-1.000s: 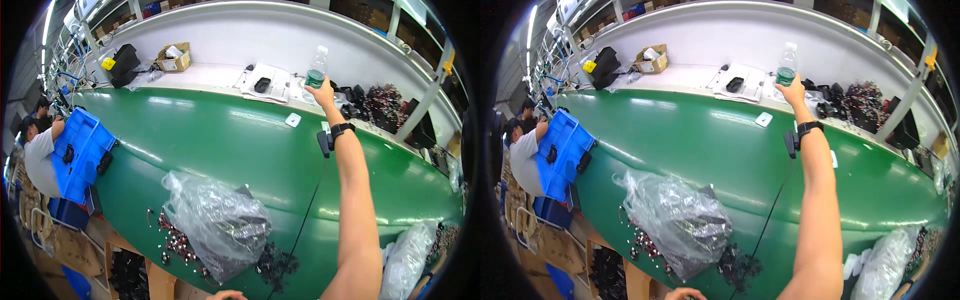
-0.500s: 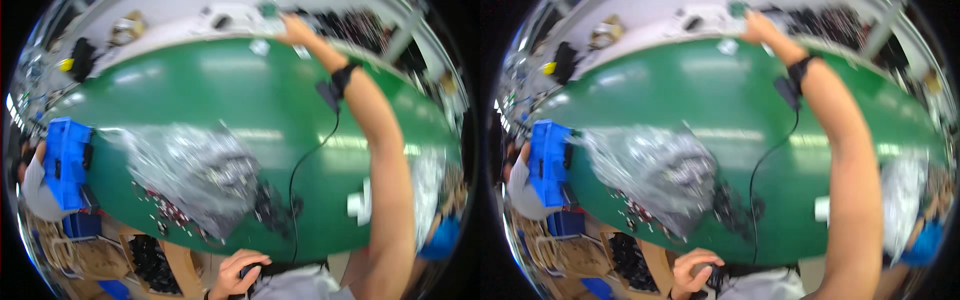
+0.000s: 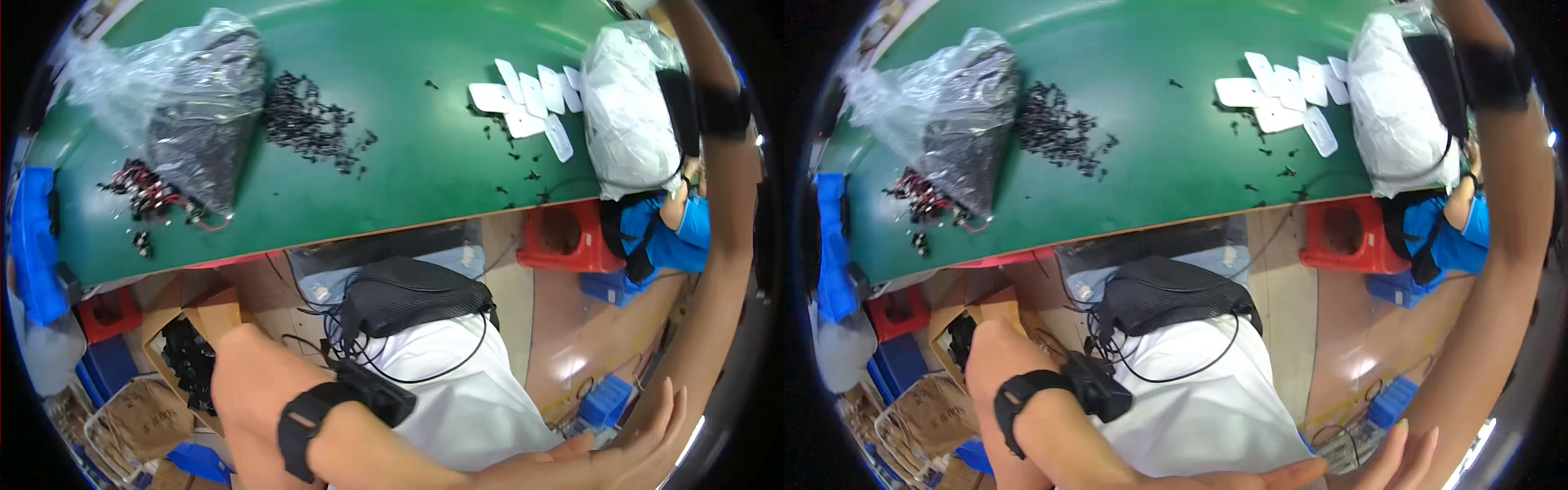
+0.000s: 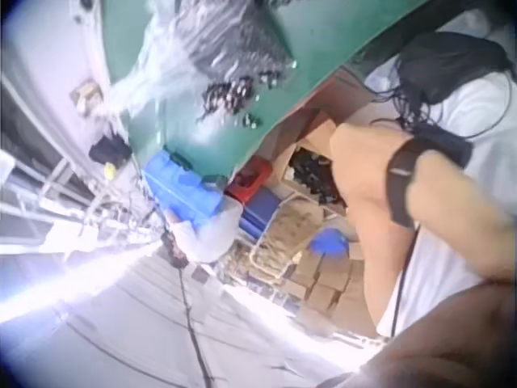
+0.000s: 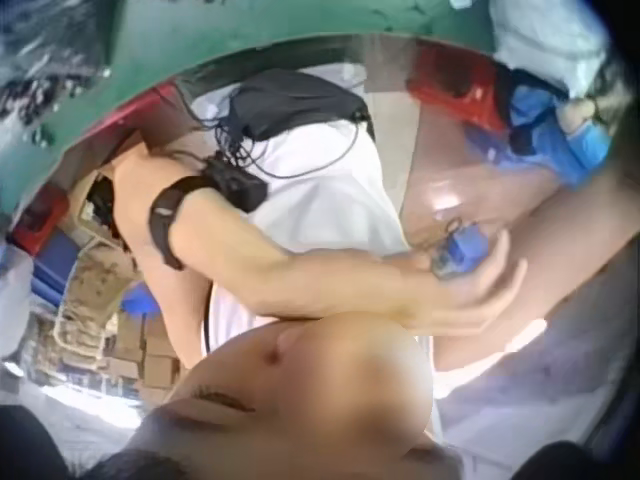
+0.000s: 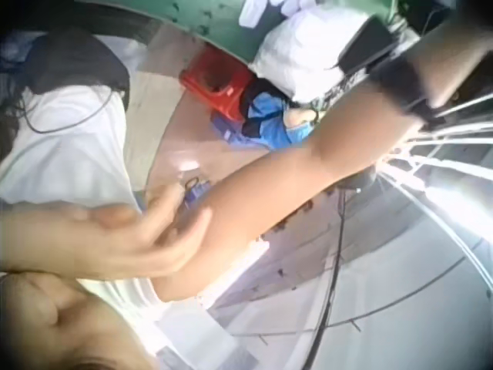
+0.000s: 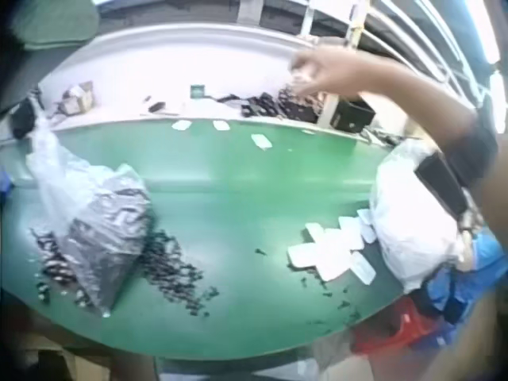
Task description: Assembling small electronic components into plastic housings at a factory production line.
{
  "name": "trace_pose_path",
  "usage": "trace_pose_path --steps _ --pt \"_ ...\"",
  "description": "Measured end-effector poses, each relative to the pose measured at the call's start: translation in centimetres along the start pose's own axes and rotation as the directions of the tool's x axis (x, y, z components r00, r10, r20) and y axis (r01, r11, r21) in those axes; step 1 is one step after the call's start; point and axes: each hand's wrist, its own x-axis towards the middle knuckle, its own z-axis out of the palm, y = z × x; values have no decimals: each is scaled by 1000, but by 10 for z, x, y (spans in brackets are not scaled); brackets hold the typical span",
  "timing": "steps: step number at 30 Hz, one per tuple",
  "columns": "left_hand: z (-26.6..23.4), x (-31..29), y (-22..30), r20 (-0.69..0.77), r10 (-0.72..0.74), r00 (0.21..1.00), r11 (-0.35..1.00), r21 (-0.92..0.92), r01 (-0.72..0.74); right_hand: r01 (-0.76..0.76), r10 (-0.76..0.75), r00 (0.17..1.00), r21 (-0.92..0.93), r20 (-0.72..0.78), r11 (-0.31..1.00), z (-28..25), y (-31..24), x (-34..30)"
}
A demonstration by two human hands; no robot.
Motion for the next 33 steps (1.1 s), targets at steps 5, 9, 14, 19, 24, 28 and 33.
trace_pose_path --steps 5,9,14,19,24,28,33 --pt "34 -7 18 148 -81 986 997 1 82 0 -24 993 204 112 979 34 73 -48" --pt "122 -75 -15 380 -109 919 899 -356 254 -94 52 990 347 129 933 53 186 -71" --pt "150 -116 -30 514 -267 815 745 -427 513 40 -14 998 466 -59 884 50 173 -124" --pt "154 -134 -51 467 -399 789 649 -464 603 -166 302 952 757 -43 631 109 139 -214" --pt "153 -135 -55 450 -478 755 565 -500 656 -351 515 810 471 -281 809 202 104 -261" --pt "149 -130 -51 516 -472 715 531 -481 697 -546 649 726 381 -229 746 233 58 -229" --pt "150 -132 -45 558 -470 684 498 -472 727 -538 681 697 465 -224 703 237 42 -202"
